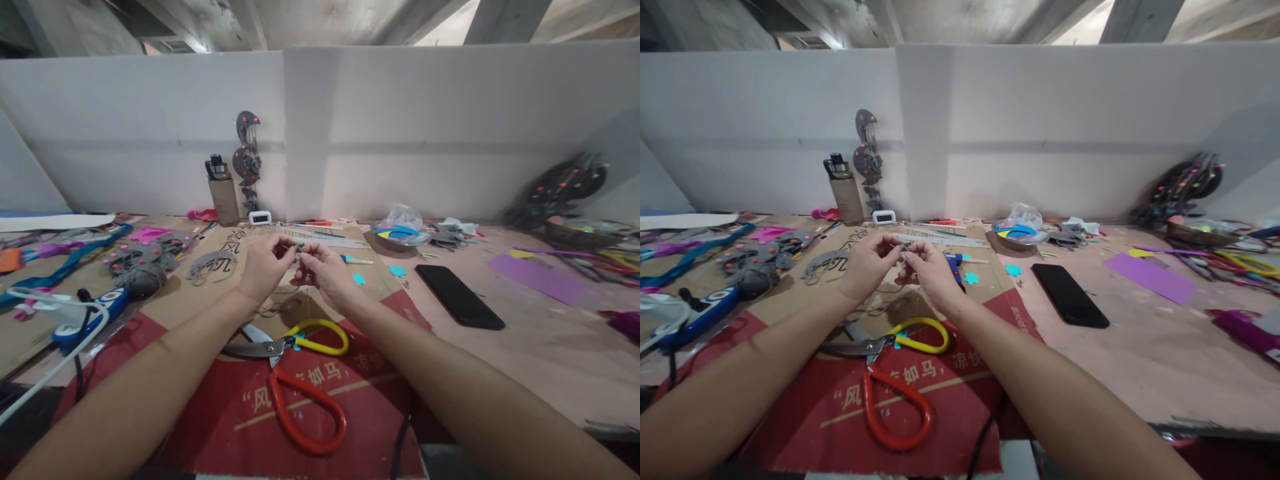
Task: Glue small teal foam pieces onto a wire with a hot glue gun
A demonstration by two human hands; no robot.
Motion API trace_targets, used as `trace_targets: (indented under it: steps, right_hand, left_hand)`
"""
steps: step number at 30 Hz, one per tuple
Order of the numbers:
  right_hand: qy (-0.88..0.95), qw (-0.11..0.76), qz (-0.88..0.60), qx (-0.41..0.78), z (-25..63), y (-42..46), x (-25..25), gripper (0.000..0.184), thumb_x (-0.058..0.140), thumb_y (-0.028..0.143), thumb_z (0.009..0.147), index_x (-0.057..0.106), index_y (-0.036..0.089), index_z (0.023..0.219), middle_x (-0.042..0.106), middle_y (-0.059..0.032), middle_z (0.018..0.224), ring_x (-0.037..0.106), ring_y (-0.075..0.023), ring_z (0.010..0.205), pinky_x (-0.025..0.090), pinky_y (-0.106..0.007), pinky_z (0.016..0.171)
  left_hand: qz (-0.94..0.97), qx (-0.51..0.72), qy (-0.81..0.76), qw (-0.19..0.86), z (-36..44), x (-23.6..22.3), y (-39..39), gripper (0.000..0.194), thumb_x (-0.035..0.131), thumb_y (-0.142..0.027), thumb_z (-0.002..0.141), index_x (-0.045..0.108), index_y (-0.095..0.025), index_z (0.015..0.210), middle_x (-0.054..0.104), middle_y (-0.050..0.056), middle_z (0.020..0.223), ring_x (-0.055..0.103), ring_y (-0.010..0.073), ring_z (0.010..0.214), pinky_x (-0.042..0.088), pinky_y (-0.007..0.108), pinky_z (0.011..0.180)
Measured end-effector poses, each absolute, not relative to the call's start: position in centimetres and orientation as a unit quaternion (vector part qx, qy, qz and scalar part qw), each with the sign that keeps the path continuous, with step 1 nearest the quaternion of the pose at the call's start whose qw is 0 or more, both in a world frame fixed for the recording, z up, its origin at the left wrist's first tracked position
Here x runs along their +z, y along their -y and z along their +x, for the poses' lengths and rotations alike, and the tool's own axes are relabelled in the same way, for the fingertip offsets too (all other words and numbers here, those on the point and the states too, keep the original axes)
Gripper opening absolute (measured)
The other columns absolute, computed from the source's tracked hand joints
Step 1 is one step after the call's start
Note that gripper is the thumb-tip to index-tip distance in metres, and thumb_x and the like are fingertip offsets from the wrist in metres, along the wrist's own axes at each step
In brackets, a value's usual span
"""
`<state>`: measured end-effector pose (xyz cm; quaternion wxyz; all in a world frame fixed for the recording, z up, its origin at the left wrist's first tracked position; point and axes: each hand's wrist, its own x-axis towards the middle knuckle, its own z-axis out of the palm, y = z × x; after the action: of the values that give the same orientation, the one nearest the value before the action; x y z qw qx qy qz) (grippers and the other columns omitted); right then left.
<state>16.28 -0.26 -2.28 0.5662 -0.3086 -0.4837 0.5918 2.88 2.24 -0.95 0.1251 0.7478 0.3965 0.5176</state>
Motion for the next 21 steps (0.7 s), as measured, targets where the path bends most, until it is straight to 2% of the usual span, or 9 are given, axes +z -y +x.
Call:
trace_targets:
  steps: [3,5,10,14,21]
  right_hand:
    - [0.5,0.583,-0.341,0.542,16.26,-0.01,-2.46,0.018,0.059,0.033,0.073,0.046,0.021,0.079,0.048,0.0081,0.057,0.044,-0.006,0.045,0.044,-0.021,0.045]
    - [0.51,0.595,-0.357,0.507,16.29,-0.28,-2.65,0.017,0.058,0.032,0.072,0.047,0.02,0.077,0.045,0.0082,0.057,0.039,-0.0047,0.043,0.038,-0.018,0.041]
    - [0.533,0.593,-0.386,0.464,16.57,-0.65,-2.8,0.019,0.056,0.037,0.073,0.048,0.02,0.076,0.045,0.0064,0.063,0.038,-0.005,0.048,0.034,-0.017,0.041]
    - [0.555,0.58,-0.414,0.429,16.71,-0.54,-2.61,0.017,0.052,0.036,0.075,0.047,0.02,0.075,0.041,0.0068,0.057,0.035,-0.0063,0.046,0.029,-0.017,0.04]
    - [0.593,0.569,-0.439,0.362,16.74,-0.28,-2.38,0.014,0.051,0.034,0.076,0.049,0.02,0.073,0.042,0.0064,0.054,0.037,-0.0085,0.048,0.033,-0.021,0.047]
  left_hand:
    - [0.71,0.527,-0.387,0.261,3.08,-1.1,-2.34,0.013,0.058,-0.026,0.075,0.058,-0.016,0.084,0.064,0.001,0.073,0.063,0.0129,0.061,0.05,0.025,0.057]
    - [0.698,0.529,-0.382,0.295,3.17,-1.12,-2.35,0.016,0.06,-0.029,0.075,0.058,-0.016,0.083,0.064,0.002,0.072,0.064,0.014,0.061,0.052,0.027,0.059]
    - [0.698,0.524,-0.38,0.307,3.29,-0.9,-1.96,0.021,0.06,-0.034,0.074,0.061,-0.015,0.081,0.066,0.004,0.072,0.064,0.0154,0.063,0.053,0.028,0.062]
    - [0.699,0.523,-0.373,0.315,3.28,-0.83,-1.84,0.021,0.062,-0.034,0.073,0.062,-0.015,0.081,0.067,0.004,0.071,0.064,0.0159,0.065,0.052,0.028,0.064]
    - [0.695,0.531,-0.376,0.307,3.25,-0.82,-2.08,0.018,0.06,-0.032,0.074,0.062,-0.014,0.079,0.066,0.003,0.068,0.064,0.0148,0.061,0.053,0.028,0.062]
